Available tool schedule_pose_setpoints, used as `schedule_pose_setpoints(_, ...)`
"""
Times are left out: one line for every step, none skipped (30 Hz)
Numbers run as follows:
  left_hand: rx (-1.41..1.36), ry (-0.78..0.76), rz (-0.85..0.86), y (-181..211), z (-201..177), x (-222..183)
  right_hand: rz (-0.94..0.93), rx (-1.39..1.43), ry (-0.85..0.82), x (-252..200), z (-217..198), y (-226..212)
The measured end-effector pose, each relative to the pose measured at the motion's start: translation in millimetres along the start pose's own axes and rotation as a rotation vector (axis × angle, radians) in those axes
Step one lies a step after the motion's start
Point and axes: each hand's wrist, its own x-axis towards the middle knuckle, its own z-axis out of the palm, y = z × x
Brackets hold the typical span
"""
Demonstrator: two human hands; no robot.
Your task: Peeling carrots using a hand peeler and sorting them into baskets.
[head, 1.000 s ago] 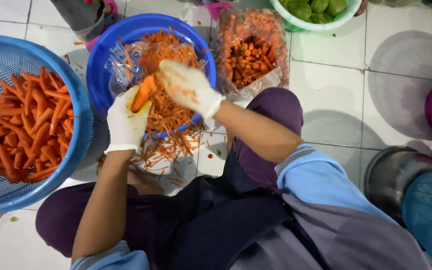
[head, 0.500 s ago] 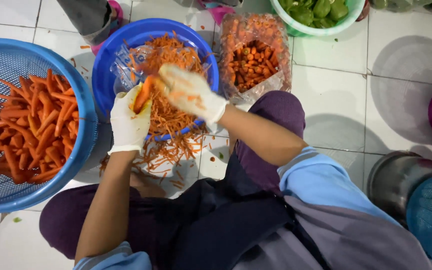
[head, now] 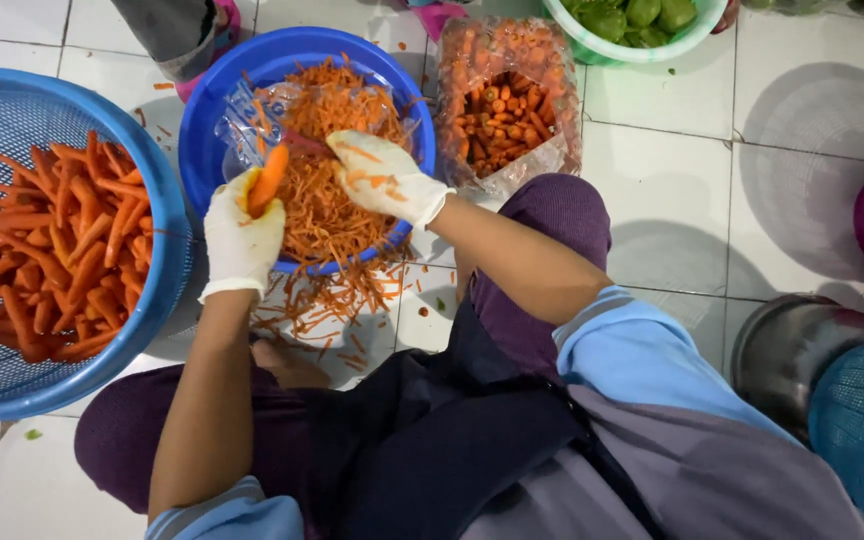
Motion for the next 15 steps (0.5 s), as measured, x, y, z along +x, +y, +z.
schedule_pose_setpoints(-0.025,-0.028,-0.041,-2.8,-1.9,1.3,0.074,0.046,-0.073,-3.2,14.7,13.7)
schedule_pose_setpoints(-0.05,-0.057,-0.082,-5.5,-4.2,2.7,0.148,0.092,-0.146,-6.1,29.0,27.2)
schedule_pose_setpoints(-0.051,-0.052,-0.078,-14.0,-5.7,8.6,0.144,0.09,-0.141,6.8,-25.1,2.6)
schedule_pose_setpoints(-0.079,-0.045,-0.118,-22.6,-7.5,14.7,0.336,0.485,-0.422,29.9,-84.7,-20.1)
schedule_pose_setpoints(-0.107,-0.037,-0.16,-32.1,-9.3,19.9,0.52,0.884,-0.705,53.1,-153.3,-40.0)
schedule_pose_setpoints(-0.108,-0.032,-0.159,-34.1,-16.3,19.8,0.514,0.882,-0.705,58.4,-173.9,-44.8)
schedule_pose_setpoints(-0.14,0.027,-0.084,-36.0,-21.3,18.1,0.411,1.135,-0.516,62.7,-194.7,-48.8)
schedule_pose_setpoints(-0.172,0.085,-0.009,-38.1,-25.5,16.5,0.301,1.376,-0.316,66.8,-215.0,-52.4)
schedule_pose_setpoints(-0.167,0.076,-0.021,-35.8,-30.9,13.2,0.313,1.385,-0.323,65.1,-216.5,-48.7)
schedule_pose_setpoints(-0.193,0.096,-0.036,-33.3,-36.2,10.2,0.329,1.393,-0.364,63.3,-218.0,-44.7)
schedule_pose_setpoints(-0.222,0.118,-0.039,-28.9,-41.0,13.2,0.34,1.395,-0.396,63.8,-220.7,-39.3)
schedule_pose_setpoints(-0.221,0.112,-0.039,-31.1,-43.6,8.0,0.346,1.396,-0.393,60.3,-222.8,-44.9)
schedule_pose_setpoints(-0.291,0.102,-0.107,-30.9,-46.6,9.7,0.345,1.388,-0.436,61.7,-226.6,-48.6)
schedule_pose_setpoints(-0.361,0.091,-0.174,-30.4,-50.2,11.4,0.344,1.379,-0.479,63.2,-230.8,-52.8)
schedule_pose_setpoints(-0.368,0.098,-0.159,-8.9,-64.7,11.9,0.332,1.368,-0.471,59.0,-235.9,-63.9)
